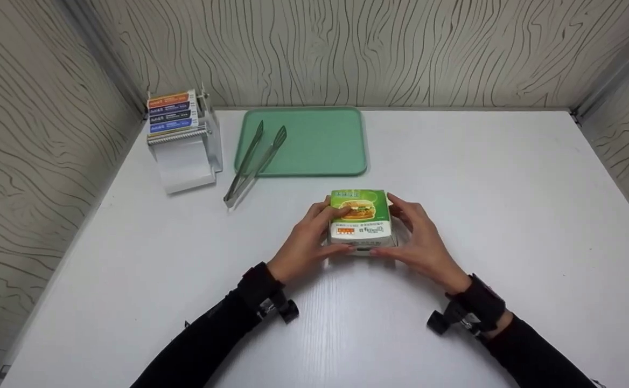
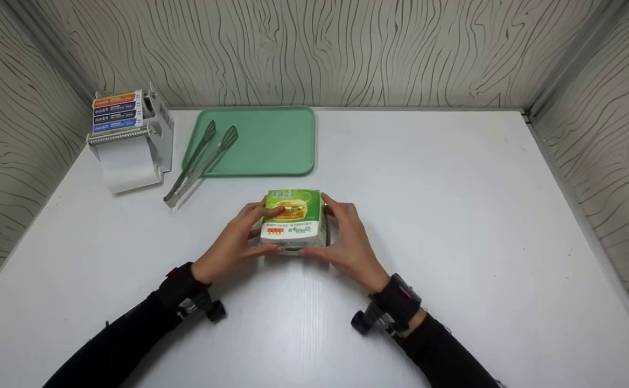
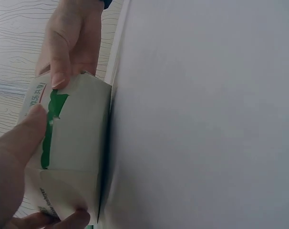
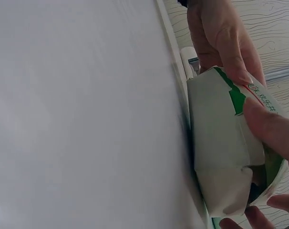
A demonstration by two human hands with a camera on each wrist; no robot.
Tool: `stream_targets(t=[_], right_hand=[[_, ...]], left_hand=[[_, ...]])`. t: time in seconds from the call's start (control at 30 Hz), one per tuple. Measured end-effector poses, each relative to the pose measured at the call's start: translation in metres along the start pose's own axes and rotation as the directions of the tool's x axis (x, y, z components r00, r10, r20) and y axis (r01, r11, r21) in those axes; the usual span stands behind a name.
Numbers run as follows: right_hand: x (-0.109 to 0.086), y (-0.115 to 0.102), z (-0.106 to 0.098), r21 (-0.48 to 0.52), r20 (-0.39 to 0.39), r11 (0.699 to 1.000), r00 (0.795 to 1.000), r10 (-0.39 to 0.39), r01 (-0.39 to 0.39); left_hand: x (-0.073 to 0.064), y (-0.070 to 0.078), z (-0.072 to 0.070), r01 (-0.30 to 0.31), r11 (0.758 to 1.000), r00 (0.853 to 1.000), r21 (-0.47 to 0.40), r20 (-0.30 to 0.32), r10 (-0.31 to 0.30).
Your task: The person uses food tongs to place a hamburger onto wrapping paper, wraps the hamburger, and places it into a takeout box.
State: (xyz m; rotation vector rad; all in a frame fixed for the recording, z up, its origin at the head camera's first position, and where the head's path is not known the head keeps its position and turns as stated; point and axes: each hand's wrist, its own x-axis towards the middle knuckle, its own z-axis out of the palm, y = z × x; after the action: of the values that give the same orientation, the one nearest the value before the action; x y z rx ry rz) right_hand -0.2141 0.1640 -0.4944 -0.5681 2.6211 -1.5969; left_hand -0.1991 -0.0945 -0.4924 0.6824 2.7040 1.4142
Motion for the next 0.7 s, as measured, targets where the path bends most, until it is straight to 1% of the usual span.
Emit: stream_targets(t=[0.1,0.17,0.3,0.43,0.5,0.57,0.63,0.7], right_hand=[[0.001,0.001,0.002,-0.002,-0.033,1.0,0.999,0.004,-0.004],[0.001,0.001,0.003,0.002,-0.037,1.0,0.999,0.003,-0.002],[0.001,0.002,0.002,-0.018,-0.007,1.0,1.0,-0.023,0.023],[0.002,0.002,0.0,-0.033,0.05,0.999,0.998,-0.026,0.028],[0.002,0.0,-0.002,0.002,0.065,1.0,0.998,-0.003,0.003],[0.003,-0.001,-0.005,0.058,0.063,0.997,0.997,0.043,-0.047],[0.004,-0.001,-0.006,0.127,0.05,0.987,0.994,0.092,-0.098],[0.005,-0.001,-0.008,0.136,0.029,0.984,0.994,0.11,-0.113]], left_hand=[[0.0,0.0,-0.001,-0.007,1.0,1.0,0.004,-0.008,0.007],[0.0,-0.001,-0.001,-0.006,1.0,1.0,0.016,-0.01,0.007],[0.001,-0.002,-0.001,-0.011,1.0,1.0,0.019,-0.006,0.011],[0.002,-0.002,0.0,-0.005,1.0,1.0,0.007,0.001,0.005],[0.002,-0.003,0.0,-0.005,1.0,1.0,0.016,0.004,0.005],[0.002,-0.003,0.0,-0.006,1.0,1.0,0.025,0.004,0.006],[0.002,-0.004,0.0,-0.008,0.999,1.0,0.032,0.0,0.008],[0.002,-0.004,0.0,-0.012,1.0,1.0,0.028,-0.007,0.012]])
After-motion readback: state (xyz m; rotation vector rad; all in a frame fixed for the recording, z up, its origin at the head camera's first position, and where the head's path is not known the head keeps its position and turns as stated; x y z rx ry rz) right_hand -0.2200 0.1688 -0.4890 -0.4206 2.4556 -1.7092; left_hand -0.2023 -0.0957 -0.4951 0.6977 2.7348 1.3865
